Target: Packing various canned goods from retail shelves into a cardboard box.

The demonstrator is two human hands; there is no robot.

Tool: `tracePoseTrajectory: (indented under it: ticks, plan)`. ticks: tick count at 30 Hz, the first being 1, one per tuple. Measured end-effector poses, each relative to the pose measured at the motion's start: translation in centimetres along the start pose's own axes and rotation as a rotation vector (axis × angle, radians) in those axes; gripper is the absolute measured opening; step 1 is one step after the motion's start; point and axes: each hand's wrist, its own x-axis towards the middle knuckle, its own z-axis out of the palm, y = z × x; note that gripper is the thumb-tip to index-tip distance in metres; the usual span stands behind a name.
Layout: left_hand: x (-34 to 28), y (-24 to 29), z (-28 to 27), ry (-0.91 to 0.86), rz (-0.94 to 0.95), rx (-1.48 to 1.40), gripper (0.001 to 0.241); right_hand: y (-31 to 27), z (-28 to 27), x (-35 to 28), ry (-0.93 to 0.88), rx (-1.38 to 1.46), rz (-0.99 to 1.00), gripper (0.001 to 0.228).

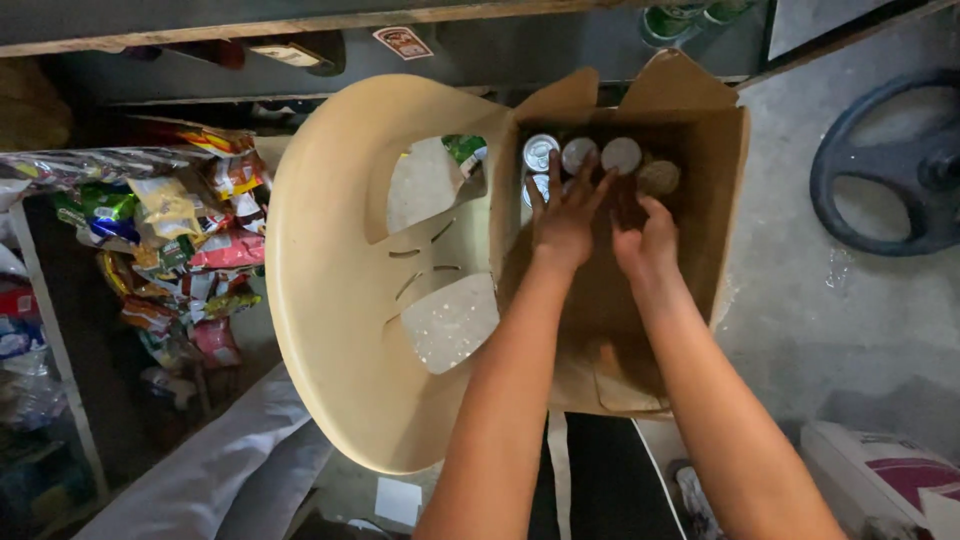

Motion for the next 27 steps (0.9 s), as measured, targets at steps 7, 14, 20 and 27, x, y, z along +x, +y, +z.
tracePoseTrajectory:
  ticks: [7,14,20,27]
  plan:
    - [-0.2,0.4,-2.8,-0.185,-0.018,0.015,0.099,-0.9,-3.1,1.9,0.028,-0.388,-0.115,0.016]
    - [0.2,0.7,-1.1,-0.157,-0.025,0.038,0.102,-1.5,0.5,-2.0,0.122,-1.112,-0.273,0.051]
    - [0.1,0.7,-1.5,-0.134,-0.029,0.033,0.102,-1.1,4.7,-7.2,-0.204,-1.985,-0.996,0.089]
    - [0.8,0.5,-1.4,-0.198,-0.033,0.028,0.102,-0.3,8.1,-9.2,-0.022,-2.393,-0.519,0.119]
